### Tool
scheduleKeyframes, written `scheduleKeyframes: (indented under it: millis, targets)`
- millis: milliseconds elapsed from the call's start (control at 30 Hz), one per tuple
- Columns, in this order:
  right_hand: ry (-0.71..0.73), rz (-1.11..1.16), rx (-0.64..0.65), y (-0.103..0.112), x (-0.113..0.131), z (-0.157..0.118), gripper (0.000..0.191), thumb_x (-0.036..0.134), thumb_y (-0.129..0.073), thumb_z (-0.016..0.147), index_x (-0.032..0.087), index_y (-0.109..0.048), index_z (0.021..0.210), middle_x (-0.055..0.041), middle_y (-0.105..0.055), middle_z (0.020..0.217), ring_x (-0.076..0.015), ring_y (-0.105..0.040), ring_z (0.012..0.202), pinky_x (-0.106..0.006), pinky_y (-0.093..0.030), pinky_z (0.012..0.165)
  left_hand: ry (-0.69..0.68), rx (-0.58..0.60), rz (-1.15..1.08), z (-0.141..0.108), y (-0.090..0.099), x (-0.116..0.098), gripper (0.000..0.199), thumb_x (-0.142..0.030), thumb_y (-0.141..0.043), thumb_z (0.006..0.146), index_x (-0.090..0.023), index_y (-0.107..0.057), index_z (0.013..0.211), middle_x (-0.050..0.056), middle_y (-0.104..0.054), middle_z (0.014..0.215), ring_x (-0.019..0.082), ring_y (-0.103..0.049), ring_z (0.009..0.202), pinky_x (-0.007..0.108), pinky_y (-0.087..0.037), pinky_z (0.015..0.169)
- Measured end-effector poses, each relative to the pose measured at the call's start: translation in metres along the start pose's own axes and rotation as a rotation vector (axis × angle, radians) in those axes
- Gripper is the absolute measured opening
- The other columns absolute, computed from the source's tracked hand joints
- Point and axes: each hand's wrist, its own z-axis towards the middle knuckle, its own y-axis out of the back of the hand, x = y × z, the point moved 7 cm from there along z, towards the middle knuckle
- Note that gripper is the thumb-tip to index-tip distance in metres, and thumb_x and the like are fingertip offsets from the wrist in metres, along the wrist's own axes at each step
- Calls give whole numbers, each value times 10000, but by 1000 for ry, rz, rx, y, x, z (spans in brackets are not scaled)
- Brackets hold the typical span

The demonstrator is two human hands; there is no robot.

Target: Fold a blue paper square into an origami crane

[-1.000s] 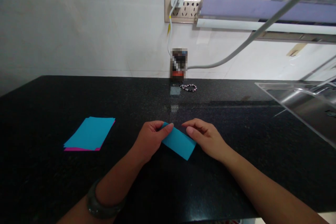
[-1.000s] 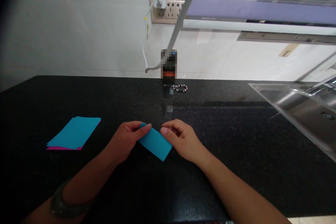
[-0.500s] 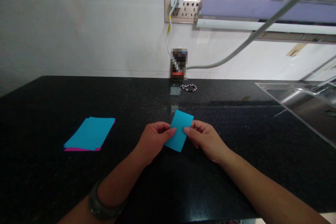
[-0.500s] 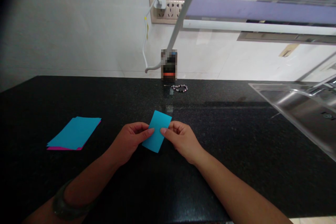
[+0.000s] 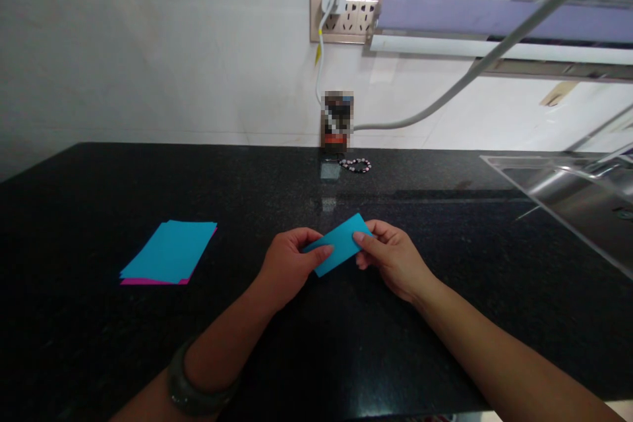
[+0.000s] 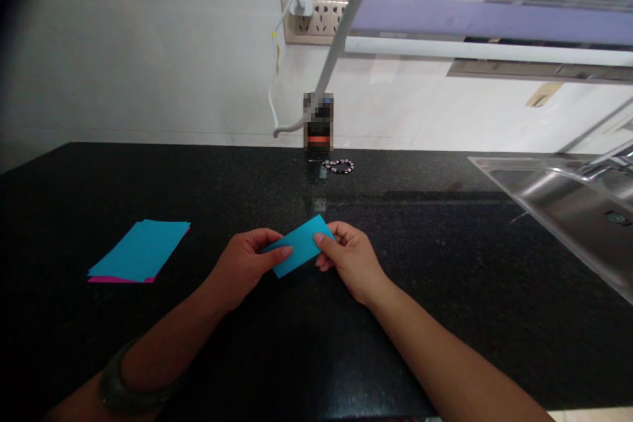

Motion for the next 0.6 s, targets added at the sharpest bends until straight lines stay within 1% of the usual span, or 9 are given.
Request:
scheduleKeyframes:
  millis: [133,233,300,367,467,600]
  targets:
    - [93,-66,-21,0,8,-2,205,348,-628,687,162,-546,715,35,-512,572,-66,-426,478,-197,-328,440,-3,20,10,-1,-1,0,205,-341,-621,642,-151,-630,718,-1,-571,587,118,-490,527,226,-377,484]
    - [92,-67,-19,0,7,-1,216,371,-609,701,163,-556,720,29,-506,576,-74,-419,489,-204,-320,442,3,22,-7,0,-1,2,213,-349,-631,634,-154,-628,720,-7,-560,578,116,-487,522,224,-372,479]
    - [81,-59,-32,2,5,-1,228,383,-605,703,162,-551,716,27,-494,575,-76,-409,489,-203,-306,431,17,-15,-19,1,1,5,236,-365,-646,625,-152,-626,725,-15,-547,557,109,-475,501,220,-357,464]
    - [65,-44,-43,4,2,0,236,389,-609,699,162,-546,716,27,-485,583,-76,-402,491,-201,-299,422,24,-78,-56,3,6,8,251,-368,-665,610,-150,-622,727,-21,-547,553,104,-473,496,218,-354,468]
    - [43,-32,-46,5,-1,1,231,384,-616,693,164,-549,718,34,-480,587,-74,-396,490,-201,-300,420,8,-166,-160,3,12,9,244,-356,-680,605,-152,-614,721,-16,-584,608,107,-504,548,225,-386,524]
    - [41,-64,-30,5,-1,1,212,366,-619,696,164,-564,727,42,-471,566,-65,-381,467,-198,-287,413,-26,-225,-242,3,16,10,222,-346,-681,617,-155,-613,707,-14,-599,640,109,-513,594,228,-402,568]
